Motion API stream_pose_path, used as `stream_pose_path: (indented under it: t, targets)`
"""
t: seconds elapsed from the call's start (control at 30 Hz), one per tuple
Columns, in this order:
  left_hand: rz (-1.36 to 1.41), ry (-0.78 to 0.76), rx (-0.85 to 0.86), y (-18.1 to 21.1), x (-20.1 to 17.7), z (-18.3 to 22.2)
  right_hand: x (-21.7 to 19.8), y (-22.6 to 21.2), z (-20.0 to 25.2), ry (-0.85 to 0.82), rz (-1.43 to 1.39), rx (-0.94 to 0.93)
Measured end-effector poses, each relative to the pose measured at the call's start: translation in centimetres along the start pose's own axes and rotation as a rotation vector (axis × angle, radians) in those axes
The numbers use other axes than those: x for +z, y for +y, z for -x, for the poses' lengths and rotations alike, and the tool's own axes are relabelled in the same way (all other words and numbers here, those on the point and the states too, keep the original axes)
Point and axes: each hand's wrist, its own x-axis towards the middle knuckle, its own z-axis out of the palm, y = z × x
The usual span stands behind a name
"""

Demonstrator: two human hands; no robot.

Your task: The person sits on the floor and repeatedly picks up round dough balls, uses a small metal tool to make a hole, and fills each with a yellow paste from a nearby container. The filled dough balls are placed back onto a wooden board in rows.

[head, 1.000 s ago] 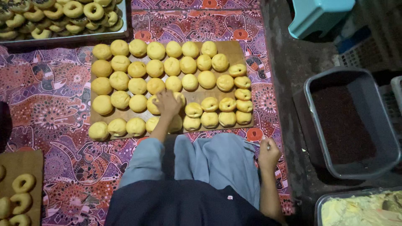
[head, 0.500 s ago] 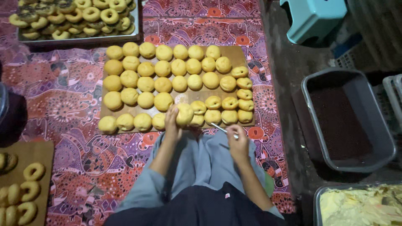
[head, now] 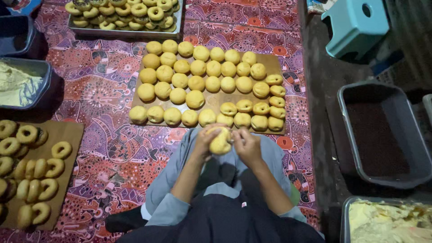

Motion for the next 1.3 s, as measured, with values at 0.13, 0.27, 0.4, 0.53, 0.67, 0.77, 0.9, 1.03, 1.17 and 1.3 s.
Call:
stream_pose_path:
  t: [0.13, 0.27, 0.4, 0.53, 0.67, 0.77, 0.9, 1.03, 1.17, 1.3]
  targets:
    - [0.011, 0.026, -0.106, -0.1, 1.1, 1.3, -0.2, 0.4, 0.7, -0.015, 0.066, 0.028]
    - [0.041, 0.068, -0.155, -0.3, 1.8, 1.7, -1.3, 1.2, 1.4, -0.014, -0.102, 0.075]
    - [0.096, 0.072, -0.172, -2.6, 2.5, 1.9, -0.9, 1.6, 2.7, 0.008, 0.026, 0.048]
    - [0.189, 0.196, -0.137, -5.1, 2.8, 2.3, -0.8, 2.5, 4.2, 0.338, 0.266, -0.295]
    - [0.144, 0.256, -0.156, -6.2, 1.9, 2.4, 0.4, 3.5, 5.2, 0.294, 0.244, -0.133]
    - [0.090, 0.224, -0.241, -5.7, 0.5, 2.3, 0.4, 4.0, 5.1, 0.013, -0.119, 0.100]
    - [0.130, 0.213, -0.207, -7.2, 0.1, 2.7, 0.4, 4.5, 5.2, 0.034, 0.008, 0.059]
    - [0.211, 0.389, -0.114, -8.8, 0.2, 2.4, 1.8, 5.2, 4.7, 0.229, 0.232, -0.248]
    - [0.173, 0.413, -0.243, -8.4, -1.7, 2.1, 3.7, 6.2, 4.8, 0.031, 0.016, 0.071]
    - [0.201, 0.445, -0.163, -9.5, -2.2, 2.4, 4.8, 7.5, 4.8, 0.059, -0.018, 0.057]
